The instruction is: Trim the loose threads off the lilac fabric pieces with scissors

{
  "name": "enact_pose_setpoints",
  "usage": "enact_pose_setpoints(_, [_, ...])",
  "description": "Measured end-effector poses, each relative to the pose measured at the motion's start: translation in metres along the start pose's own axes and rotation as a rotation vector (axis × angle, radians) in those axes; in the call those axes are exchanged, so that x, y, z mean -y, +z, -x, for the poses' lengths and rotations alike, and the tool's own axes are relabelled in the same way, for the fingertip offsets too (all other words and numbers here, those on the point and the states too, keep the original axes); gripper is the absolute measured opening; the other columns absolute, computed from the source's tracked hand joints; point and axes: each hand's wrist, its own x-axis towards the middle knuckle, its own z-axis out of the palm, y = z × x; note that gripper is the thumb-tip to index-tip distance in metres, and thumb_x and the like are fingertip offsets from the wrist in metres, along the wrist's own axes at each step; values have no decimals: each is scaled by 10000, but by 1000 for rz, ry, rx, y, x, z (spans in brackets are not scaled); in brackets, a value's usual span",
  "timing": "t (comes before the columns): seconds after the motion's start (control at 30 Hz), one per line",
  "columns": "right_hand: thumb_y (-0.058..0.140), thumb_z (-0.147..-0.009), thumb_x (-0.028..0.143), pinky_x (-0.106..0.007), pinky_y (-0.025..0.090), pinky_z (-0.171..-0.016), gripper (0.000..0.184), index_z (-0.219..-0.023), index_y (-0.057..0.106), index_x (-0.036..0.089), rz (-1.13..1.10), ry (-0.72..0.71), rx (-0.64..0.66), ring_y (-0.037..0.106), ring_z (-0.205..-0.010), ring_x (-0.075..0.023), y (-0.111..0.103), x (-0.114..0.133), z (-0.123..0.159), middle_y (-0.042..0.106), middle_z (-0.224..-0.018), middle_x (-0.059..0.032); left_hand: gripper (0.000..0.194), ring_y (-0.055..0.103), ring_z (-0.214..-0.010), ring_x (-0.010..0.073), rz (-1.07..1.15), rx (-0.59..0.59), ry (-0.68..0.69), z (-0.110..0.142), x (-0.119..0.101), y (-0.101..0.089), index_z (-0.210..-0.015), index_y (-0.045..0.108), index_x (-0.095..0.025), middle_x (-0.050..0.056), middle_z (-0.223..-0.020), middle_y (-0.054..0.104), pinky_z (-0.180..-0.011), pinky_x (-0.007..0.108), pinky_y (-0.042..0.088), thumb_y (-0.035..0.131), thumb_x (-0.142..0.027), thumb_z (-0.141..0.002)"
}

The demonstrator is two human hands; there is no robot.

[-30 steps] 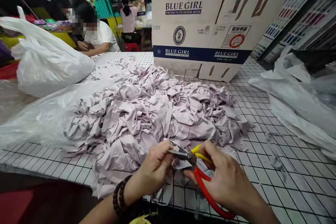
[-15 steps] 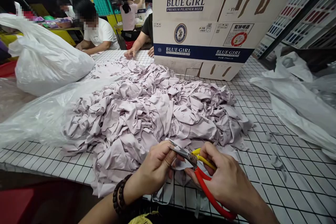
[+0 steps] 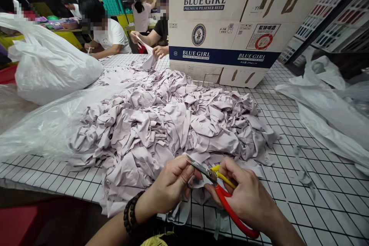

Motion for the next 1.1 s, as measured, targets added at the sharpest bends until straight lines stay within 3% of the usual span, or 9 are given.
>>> enact_pose_setpoints(0.2, [751, -684, 356, -213, 299, -441, 405, -676, 361, 248, -140, 56, 38, 354, -486, -96, 5, -9, -3, 402, -534, 91, 381, 506, -465, 57, 7, -2, -55, 1, -1, -1, -843, 607, -132, 8, -759, 500, -435, 177, 381, 451, -460, -958])
enact_pose_setpoints(0.33, [743, -709, 467, -207, 326, -413, 417, -704, 391, 244, -626, 217, 51, 377, -438, -83, 7, -25, -7, 478, -536, 82, 395, 500, -464, 55, 32, -15, -67, -1, -1, -1, -821, 600, -131, -2, -746, 478, -432, 174, 374, 465, -479, -947])
enact_pose_setpoints(0.43, [706, -748, 520, -234, 448, -502, 392, -808, 451, 228, -836, 270, 8, 488, -495, -94, 14, -40, -7, 659, -734, -1, 387, 502, -461, 59, 74, -3, -80, -1, 2, 1, -828, 597, -134, -9, -723, 470, -434, 175, 366, 473, -482, -944])
enact_pose_setpoints(0.53, [804, -656, 424, -280, 514, -617, 460, -847, 429, 238, -744, 284, 27, 581, -601, -115, 34, -55, -1, 699, -1054, -77, 368, 511, -484, 67, 116, 10, -82, 3, 5, 2, -829, 592, -138, -5, -731, 486, -465, 185, 383, 485, -472, -941])
enact_pose_setpoints(0.63, [788, -640, 353, -293, 506, -609, 437, -818, 400, 255, -534, 323, 8, 604, -613, -147, 56, -71, 10, 702, -875, -12, 391, 546, -545, 93, 65, 23, -91, 15, 8, -3, -816, 606, -136, 12, -742, 516, -522, 205, 420, 464, -476, -947])
enact_pose_setpoints(0.73, [701, -705, 349, -283, 468, -558, 328, -787, 397, 260, -414, 355, -16, 578, -561, -155, 65, -86, 24, 594, -635, 63, 410, 593, -683, 143, -199, 153, -105, 33, 11, -11, -822, 658, -143, 37, -740, 576, -665, 243, 461, 411, -433, -973])
enact_pose_setpoints(0.9, [684, -733, 411, -329, 509, -646, 321, -832, 418, 261, -412, 443, -148, 662, -678, -191, 55, -95, 36, 670, -759, 15, 290, 619, -1000, 219, -579, 408, -261, 55, 12, -23, -803, 679, -167, 95, -1202, 633, -900, 306, 438, 478, -321, -945])
enact_pose_setpoints(1.0, [749, -653, 435, -340, 529, -656, 397, -830, 437, 263, -455, 438, -244, 684, -746, -215, 59, -91, 33, 703, -829, -12, 313, 614, -936, 193, -545, 290, -259, 53, 8, -30, -814, 662, -169, 76, -1051, 660, -863, 291, 455, 437, -325, -964])
enact_pose_setpoints(1.1, [794, -587, 418, -336, 525, -603, 432, -794, 450, 257, -492, 405, -243, 655, -653, -205, 71, -84, 26, 677, -717, 12, 301, 593, -836, 176, -430, 1, -140, 44, 2, -38, -839, 640, -161, 50, -879, 648, -779, 272, 465, 443, -352, -965])
